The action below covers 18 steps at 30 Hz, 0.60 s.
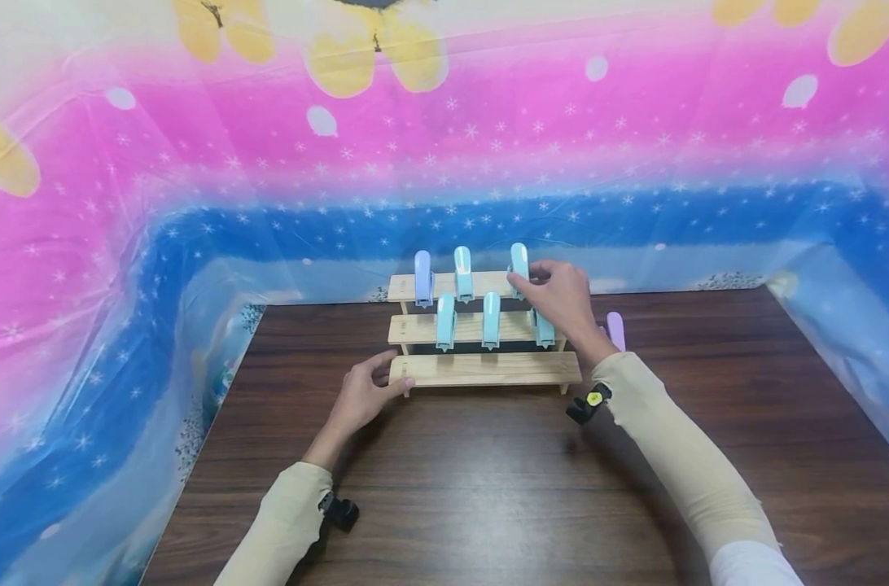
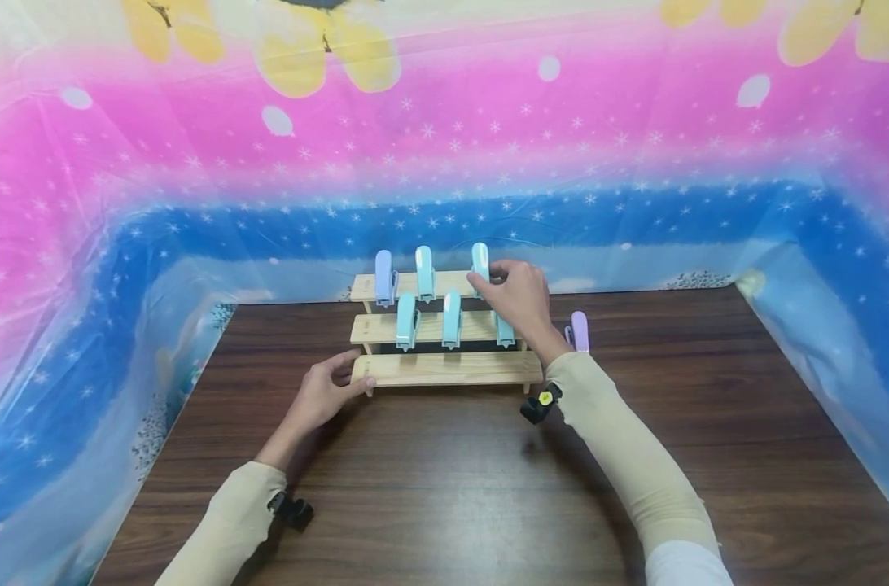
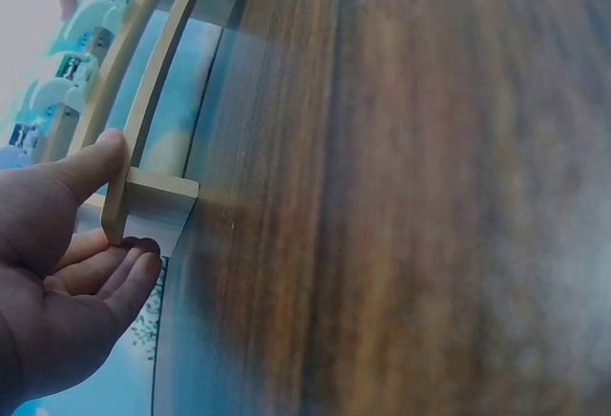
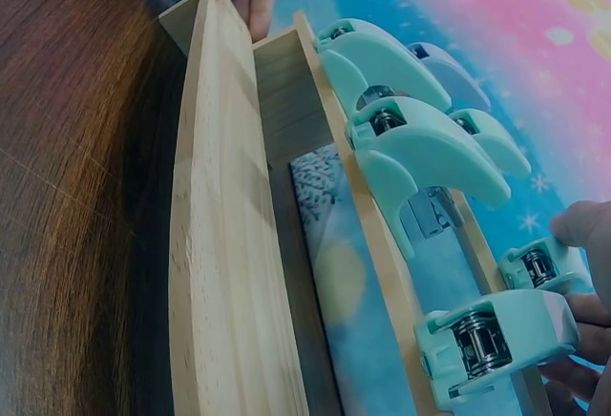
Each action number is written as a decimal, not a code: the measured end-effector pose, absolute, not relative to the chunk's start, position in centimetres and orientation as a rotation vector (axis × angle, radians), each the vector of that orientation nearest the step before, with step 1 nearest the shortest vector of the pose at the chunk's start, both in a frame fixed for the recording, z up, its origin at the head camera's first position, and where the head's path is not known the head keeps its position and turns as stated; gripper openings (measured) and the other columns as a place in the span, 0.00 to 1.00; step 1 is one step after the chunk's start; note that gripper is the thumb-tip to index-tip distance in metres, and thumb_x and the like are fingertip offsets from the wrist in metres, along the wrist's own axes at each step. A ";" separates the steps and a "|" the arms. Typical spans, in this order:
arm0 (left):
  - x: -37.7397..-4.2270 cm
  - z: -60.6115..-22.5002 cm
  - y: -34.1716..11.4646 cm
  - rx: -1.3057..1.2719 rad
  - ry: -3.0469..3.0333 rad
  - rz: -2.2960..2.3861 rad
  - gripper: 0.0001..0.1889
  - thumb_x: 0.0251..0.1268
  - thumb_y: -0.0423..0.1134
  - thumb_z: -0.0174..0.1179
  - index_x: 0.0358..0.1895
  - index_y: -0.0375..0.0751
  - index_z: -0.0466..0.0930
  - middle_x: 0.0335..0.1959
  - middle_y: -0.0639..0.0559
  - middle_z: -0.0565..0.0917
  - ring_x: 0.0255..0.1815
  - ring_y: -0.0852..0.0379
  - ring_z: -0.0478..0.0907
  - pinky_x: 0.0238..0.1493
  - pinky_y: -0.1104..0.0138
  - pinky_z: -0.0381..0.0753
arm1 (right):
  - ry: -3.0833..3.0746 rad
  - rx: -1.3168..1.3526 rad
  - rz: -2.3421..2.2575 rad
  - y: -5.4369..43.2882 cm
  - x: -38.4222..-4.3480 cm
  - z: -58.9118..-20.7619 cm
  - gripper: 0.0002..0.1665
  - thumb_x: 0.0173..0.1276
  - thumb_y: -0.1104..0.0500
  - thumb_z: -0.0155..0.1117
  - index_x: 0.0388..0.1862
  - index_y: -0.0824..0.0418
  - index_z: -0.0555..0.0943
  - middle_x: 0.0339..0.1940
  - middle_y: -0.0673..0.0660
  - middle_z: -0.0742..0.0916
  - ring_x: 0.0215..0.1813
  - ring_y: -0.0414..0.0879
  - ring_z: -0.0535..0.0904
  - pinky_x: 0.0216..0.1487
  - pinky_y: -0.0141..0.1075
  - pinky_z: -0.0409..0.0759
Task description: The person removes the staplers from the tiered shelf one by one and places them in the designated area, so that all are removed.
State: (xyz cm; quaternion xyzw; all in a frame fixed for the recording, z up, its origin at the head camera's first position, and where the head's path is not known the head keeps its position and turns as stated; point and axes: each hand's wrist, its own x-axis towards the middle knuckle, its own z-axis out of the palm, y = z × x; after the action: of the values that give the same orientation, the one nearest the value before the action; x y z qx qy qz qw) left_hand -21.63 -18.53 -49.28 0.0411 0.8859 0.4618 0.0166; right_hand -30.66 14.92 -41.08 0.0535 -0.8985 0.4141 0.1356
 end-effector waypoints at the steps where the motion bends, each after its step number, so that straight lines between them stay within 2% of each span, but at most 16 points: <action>1: -21.6 -49.2 -18.5 0.127 2.753 1.435 0.36 0.65 0.47 0.72 0.72 0.37 0.73 0.62 0.36 0.81 0.59 0.42 0.83 0.57 0.52 0.85 | -2.598 0.149 1.206 14.9 -30.7 -41.1 0.32 0.65 0.37 0.72 0.53 0.61 0.87 0.46 0.59 0.91 0.44 0.51 0.88 0.49 0.46 0.86; 8: -21.6 -49.1 -18.4 0.121 2.765 1.420 0.36 0.65 0.48 0.72 0.72 0.37 0.73 0.63 0.35 0.81 0.59 0.41 0.83 0.56 0.51 0.85 | -2.576 0.146 1.219 14.8 -30.7 -41.1 0.29 0.66 0.38 0.72 0.49 0.61 0.88 0.40 0.57 0.91 0.39 0.50 0.87 0.46 0.46 0.85; 18: -21.6 -49.2 -18.5 0.129 2.761 1.431 0.36 0.65 0.47 0.72 0.72 0.36 0.73 0.64 0.35 0.80 0.59 0.41 0.83 0.56 0.52 0.85 | -2.541 0.118 1.251 15.0 -30.8 -40.8 0.27 0.65 0.39 0.73 0.48 0.60 0.88 0.41 0.57 0.91 0.37 0.48 0.87 0.38 0.42 0.86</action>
State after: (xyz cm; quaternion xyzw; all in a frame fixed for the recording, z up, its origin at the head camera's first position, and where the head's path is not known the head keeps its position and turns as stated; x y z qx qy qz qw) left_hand -21.60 -18.53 -49.25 0.0414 0.8869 0.4598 0.0146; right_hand -30.82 14.97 -40.79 0.0412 -0.8859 0.4361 0.1528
